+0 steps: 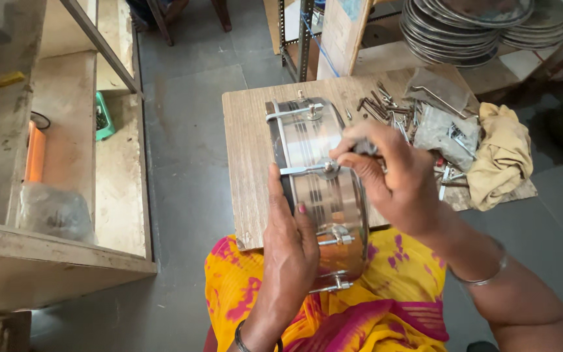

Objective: The person tightens the tension rods on the rim of a snare drum using a wrench and by hand, turning the drum to access different sides.

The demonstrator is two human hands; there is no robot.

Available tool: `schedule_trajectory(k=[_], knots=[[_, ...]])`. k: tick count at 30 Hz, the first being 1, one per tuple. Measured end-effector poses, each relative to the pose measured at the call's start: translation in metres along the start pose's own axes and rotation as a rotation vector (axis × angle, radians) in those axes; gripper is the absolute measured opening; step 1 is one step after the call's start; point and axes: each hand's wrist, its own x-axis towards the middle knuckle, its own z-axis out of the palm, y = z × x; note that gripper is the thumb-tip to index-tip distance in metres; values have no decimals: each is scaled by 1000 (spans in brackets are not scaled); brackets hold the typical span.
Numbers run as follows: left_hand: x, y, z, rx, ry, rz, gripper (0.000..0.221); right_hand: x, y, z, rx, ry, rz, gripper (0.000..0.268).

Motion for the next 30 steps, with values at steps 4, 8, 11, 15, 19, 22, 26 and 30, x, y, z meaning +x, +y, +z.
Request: schedule_trajectory(k=[4, 8, 11, 15, 19, 22, 26, 30], knots=[[-1, 0, -1, -23, -21, -8, 62, 26, 15, -5, 136, -116, 317, 33], [-2, 1, -3, -96, -68, -104, 64, 40, 61, 0, 581, -219, 818, 40], [-1, 0, -2, -74, -49, -80, 64, 46, 82, 3, 795, -319, 976, 37], [-1, -1, -1, -28, -17, -10, 63, 46, 61, -3, 704, -196, 797, 39], [0, -1, -2, -45, -30, -76, 64, 22, 18, -14, 437, -7, 272, 32], [0, 2, -4, -96, -20, -44, 61, -6, 8, -10, 161, -16, -19, 19], [-2, 2, -4, -104, -42, -96, 62, -27, 18, 3, 29, -13, -302, 9], [-4, 0, -4, -16, -10, 16, 60, -17, 9, 5, 12, -52, -405, 14]])
